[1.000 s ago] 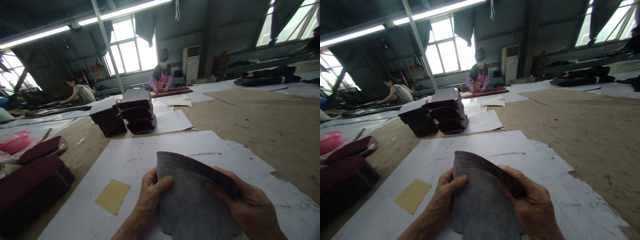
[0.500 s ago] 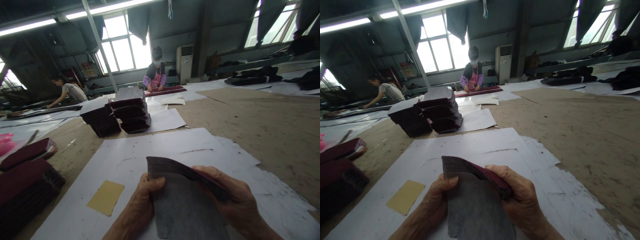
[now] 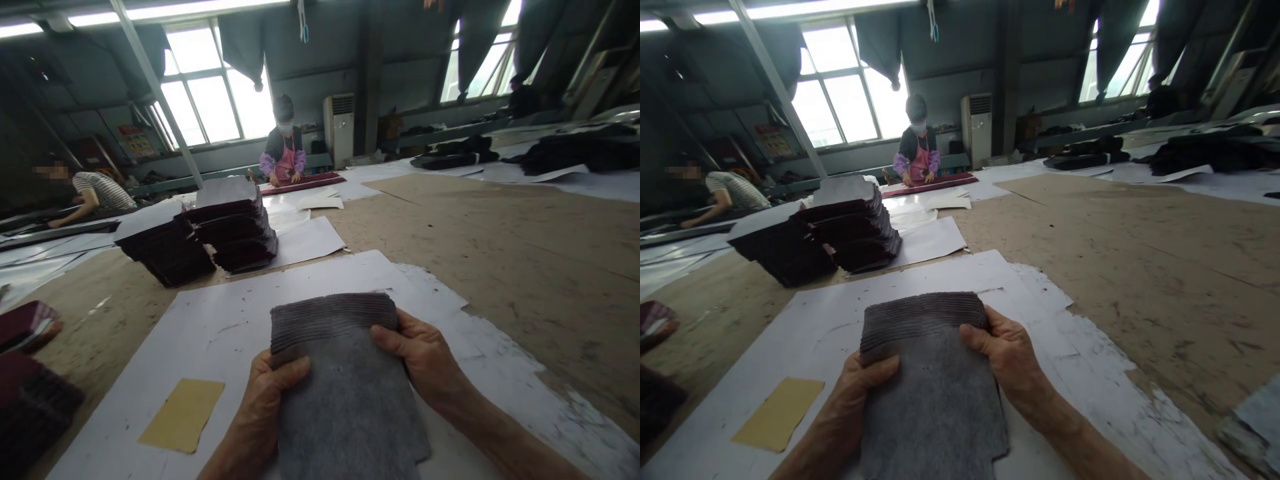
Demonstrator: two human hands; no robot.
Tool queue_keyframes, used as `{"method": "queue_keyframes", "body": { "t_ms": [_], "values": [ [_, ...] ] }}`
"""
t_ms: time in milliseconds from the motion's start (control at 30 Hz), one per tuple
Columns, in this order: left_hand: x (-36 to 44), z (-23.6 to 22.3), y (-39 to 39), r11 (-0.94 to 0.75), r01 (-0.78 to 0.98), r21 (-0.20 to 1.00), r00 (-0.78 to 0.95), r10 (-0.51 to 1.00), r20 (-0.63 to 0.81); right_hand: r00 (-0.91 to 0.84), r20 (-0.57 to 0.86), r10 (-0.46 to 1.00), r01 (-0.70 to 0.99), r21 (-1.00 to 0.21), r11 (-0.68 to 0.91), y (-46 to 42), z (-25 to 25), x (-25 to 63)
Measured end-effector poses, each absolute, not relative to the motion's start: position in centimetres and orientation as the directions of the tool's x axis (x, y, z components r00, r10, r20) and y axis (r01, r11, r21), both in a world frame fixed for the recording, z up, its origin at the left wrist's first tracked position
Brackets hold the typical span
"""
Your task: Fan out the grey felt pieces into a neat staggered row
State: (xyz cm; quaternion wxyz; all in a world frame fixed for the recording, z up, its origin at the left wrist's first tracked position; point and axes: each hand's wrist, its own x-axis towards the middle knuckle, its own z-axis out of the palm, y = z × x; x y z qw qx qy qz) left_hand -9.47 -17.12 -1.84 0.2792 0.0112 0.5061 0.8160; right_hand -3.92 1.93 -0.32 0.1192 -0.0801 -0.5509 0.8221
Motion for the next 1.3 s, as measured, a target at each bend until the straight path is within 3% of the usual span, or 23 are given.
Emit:
{"method": "queue_keyframes", "body": {
  "t_ms": [100, 167, 267, 367, 467, 533, 567, 633, 700, 767, 833, 867, 933, 1033, 1100, 1167, 1300],
  "values": [
    [-9.4, -1.8, -17.1, -0.340, -0.502, 0.795, -0.832, 0.439, -0.338, -0.917, 0.115, 0.382, -0.158, -0.984, -0.084, 2.1, -0.3, -3.8],
    [-9.3, -1.7, -17.0, -0.313, -0.447, 0.838, -0.862, 0.399, -0.311, -0.935, 0.082, 0.346, -0.140, -0.979, -0.146, 2.2, -0.1, -3.8],
    [-9.3, -1.6, -16.8, -0.271, -0.286, 0.919, -0.925, 0.329, -0.191, -0.982, -0.045, 0.181, -0.026, -0.927, -0.373, 2.1, 0.0, -3.9],
    [-9.4, -1.5, -16.7, -0.264, -0.186, 0.946, -0.959, 0.261, -0.115, -0.982, -0.116, 0.151, 0.046, -0.915, -0.402, 1.7, -0.2, -3.7],
    [-9.5, -1.5, -16.9, -0.336, -0.306, 0.891, -0.918, 0.352, -0.183, -0.944, 0.085, 0.320, -0.122, -0.988, -0.099, 1.4, -0.4, -3.3],
    [-9.6, -1.6, -17.0, -0.399, -0.442, 0.804, -0.850, 0.471, -0.233, -0.877, 0.311, 0.366, -0.256, -0.947, 0.193, 1.3, -0.3, -3.0],
    [-9.7, -1.6, -17.0, -0.419, -0.486, 0.767, -0.824, 0.513, -0.242, -0.857, 0.368, 0.362, -0.282, -0.921, 0.268, 1.4, -0.3, -3.0],
    [-9.8, -1.7, -17.1, -0.428, -0.493, 0.758, -0.819, 0.522, -0.238, -0.892, 0.285, 0.350, -0.237, -0.956, 0.172, 1.6, -0.1, -3.0],
    [-9.8, -1.8, -17.0, -0.388, -0.394, 0.834, -0.875, 0.437, -0.210, -0.965, 0.031, 0.262, -0.070, -0.988, -0.141, 1.8, 0.0, -3.3],
    [-9.8, -1.9, -17.0, -0.291, -0.213, 0.933, -0.940, 0.323, -0.114, -0.977, -0.169, 0.126, 0.103, -0.904, -0.416, 1.8, 0.2, -3.6],
    [-9.8, -1.9, -16.9, -0.203, -0.052, 0.978, -0.971, 0.240, -0.001, -0.965, -0.245, 0.089, 0.160, -0.825, -0.542, 1.7, 0.2, -3.8],
    [-9.7, -1.8, -16.9, -0.194, -0.028, 0.981, -0.974, 0.227, 0.017, -0.962, -0.250, 0.112, 0.146, -0.814, -0.562, 1.6, 0.1, -3.8],
    [-9.7, -1.6, -16.8, -0.257, -0.142, 0.956, -0.959, 0.275, -0.069, -0.961, -0.207, 0.185, 0.081, -0.846, -0.526, 1.4, 0.0, -3.8],
    [-9.7, -1.4, -16.7, -0.360, -0.450, 0.817, -0.848, 0.460, -0.264, -0.939, -0.030, 0.343, -0.060, -0.967, -0.249, 1.4, -0.3, -3.5],
    [-9.8, -1.4, -16.7, -0.368, -0.503, 0.782, -0.814, 0.506, -0.285, -0.917, 0.044, 0.397, -0.093, -0.990, -0.104, 1.5, -0.4, -3.5],
    [-9.9, -1.5, -16.9, -0.329, -0.413, 0.849, -0.857, 0.455, -0.241, -0.928, -0.022, 0.372, -0.055, -0.979, -0.194, 1.6, -0.3, -3.7],
    [-10.3, -2.2, -17.1, -0.159, -0.118, 0.980, -0.943, 0.328, -0.060, -0.947, -0.274, 0.166, 0.154, -0.843, -0.515, 1.7, 0.1, -4.4]
  ]
}}
